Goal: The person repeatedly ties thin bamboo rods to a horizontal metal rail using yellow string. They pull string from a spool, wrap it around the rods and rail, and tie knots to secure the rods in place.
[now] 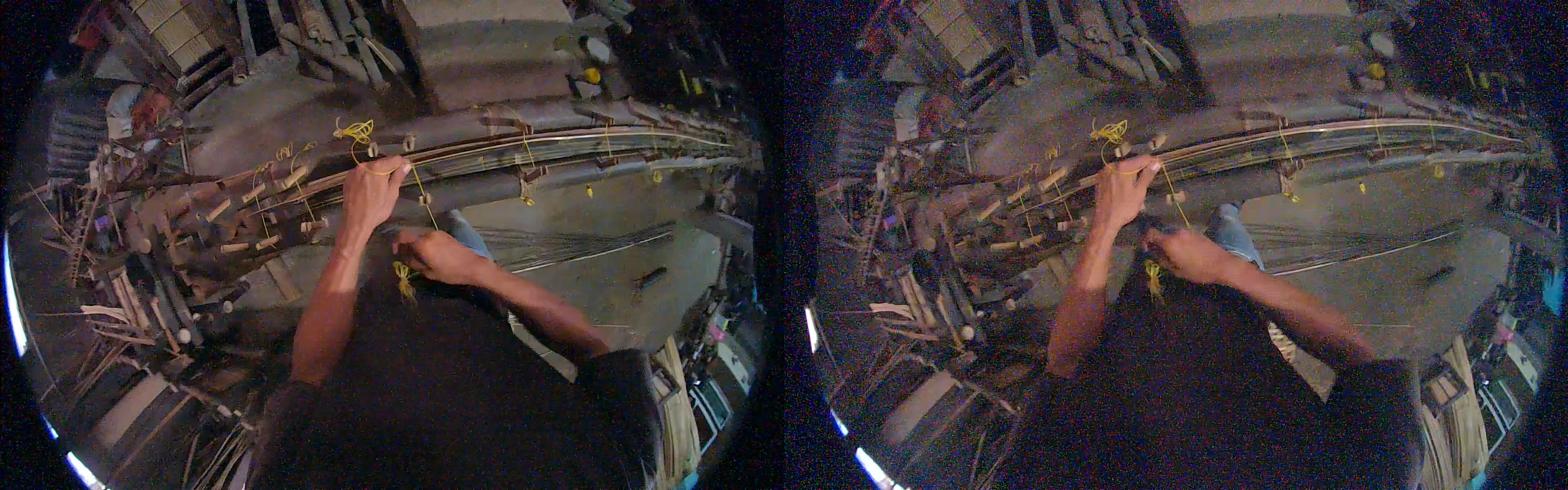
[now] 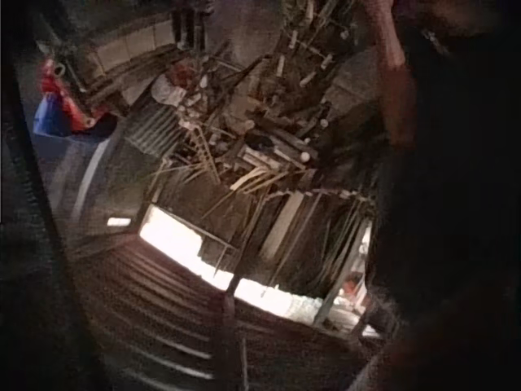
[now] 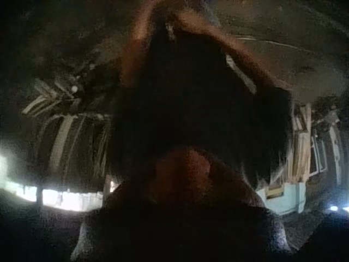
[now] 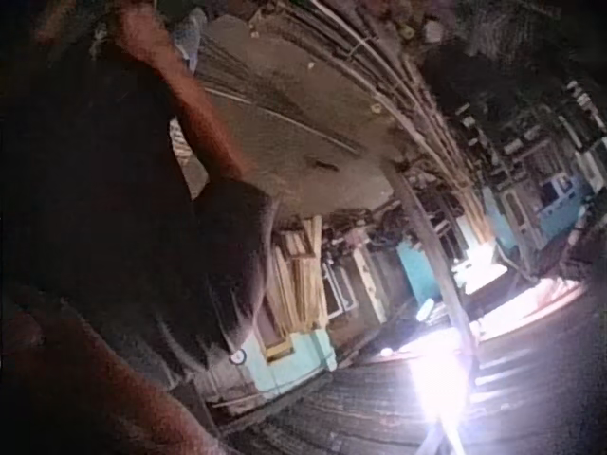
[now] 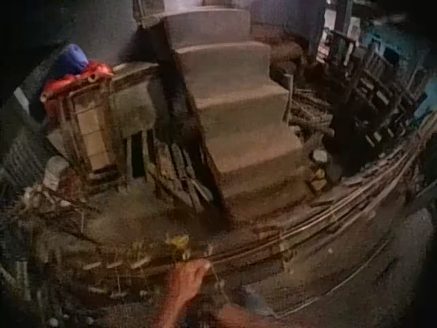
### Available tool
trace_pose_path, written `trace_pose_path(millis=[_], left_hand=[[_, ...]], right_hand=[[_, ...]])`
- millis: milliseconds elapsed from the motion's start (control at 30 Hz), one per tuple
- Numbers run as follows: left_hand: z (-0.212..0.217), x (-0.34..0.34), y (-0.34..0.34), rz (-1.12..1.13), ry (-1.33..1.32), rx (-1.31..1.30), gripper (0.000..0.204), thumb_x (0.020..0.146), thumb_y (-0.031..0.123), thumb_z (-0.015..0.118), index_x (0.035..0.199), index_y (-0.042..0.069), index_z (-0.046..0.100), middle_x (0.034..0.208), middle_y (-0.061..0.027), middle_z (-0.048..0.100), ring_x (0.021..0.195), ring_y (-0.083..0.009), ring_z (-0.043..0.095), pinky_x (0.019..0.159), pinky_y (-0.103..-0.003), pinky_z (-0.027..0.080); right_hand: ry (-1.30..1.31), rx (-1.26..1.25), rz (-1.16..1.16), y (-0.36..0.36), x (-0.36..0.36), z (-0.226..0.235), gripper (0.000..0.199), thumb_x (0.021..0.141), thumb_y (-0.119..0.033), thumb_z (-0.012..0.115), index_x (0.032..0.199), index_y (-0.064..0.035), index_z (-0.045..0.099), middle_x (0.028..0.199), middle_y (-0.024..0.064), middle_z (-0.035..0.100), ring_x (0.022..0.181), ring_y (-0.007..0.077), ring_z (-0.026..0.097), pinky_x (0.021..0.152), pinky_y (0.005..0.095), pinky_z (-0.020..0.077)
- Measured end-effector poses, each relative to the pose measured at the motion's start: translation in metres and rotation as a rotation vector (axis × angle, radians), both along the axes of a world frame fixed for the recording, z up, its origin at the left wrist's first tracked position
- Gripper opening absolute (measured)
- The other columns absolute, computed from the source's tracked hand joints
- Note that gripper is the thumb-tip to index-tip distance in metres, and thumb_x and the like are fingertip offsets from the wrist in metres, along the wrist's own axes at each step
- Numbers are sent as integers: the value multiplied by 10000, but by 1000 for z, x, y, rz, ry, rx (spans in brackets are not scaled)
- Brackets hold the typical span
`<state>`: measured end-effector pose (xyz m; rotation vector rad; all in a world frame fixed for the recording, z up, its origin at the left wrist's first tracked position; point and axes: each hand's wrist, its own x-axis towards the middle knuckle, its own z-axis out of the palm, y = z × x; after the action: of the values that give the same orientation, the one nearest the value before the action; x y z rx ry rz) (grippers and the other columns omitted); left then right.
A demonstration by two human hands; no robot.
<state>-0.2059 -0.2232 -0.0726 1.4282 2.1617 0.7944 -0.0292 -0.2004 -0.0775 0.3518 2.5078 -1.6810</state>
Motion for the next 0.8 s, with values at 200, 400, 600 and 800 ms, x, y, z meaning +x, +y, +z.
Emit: trace_pose_path(millis=[200, 400, 600, 800], left_hand=[[59, -16, 70, -54, -565, 146, 391, 979, 359, 473, 800, 27, 575, 719, -8, 571, 659, -139, 541, 608, -328, 444], [-33, -94, 157, 85, -613, 98, 375, 956, 436, 410, 710, 158, 462, 572, 44, 386, 499, -76, 372, 433, -254, 323], [6, -271, 176, 160, -640, -71, 548, 941, 504, 411, 1215, 51, 552, 974, -72, 602, 902, -221, 577, 748, -366, 478], [20, -243, 39, -397, -57, -150, 529, 919, 504, 525, 1238, 88, 597, 1213, -145, 626, 1154, -293, 576, 987, -376, 426]], right_hand=[[-42, 234, 84, -21, -6, -33, 262, 882, -215, 512, 1088, -82, 603, 671, 145, 652, 657, 360, 668, 602, 493, 544], [-121, 250, 170, 6, -5, -19, 493, 781, -164, 638, 1249, -67, 518, 918, 155, 639, 866, 322, 632, 720, 436, 529], [-113, 346, -413, -45, 54, 13, 752, 713, -126, 723, 1385, -99, 387, 1155, 161, 558, 1055, 380, 531, 930, 446, 464], [-87, -1010, -905, -146, -51, 11, 633, 867, -130, 654, 1417, -70, 345, 999, 90, 616, 964, 228, 594, 901, 363, 454]])
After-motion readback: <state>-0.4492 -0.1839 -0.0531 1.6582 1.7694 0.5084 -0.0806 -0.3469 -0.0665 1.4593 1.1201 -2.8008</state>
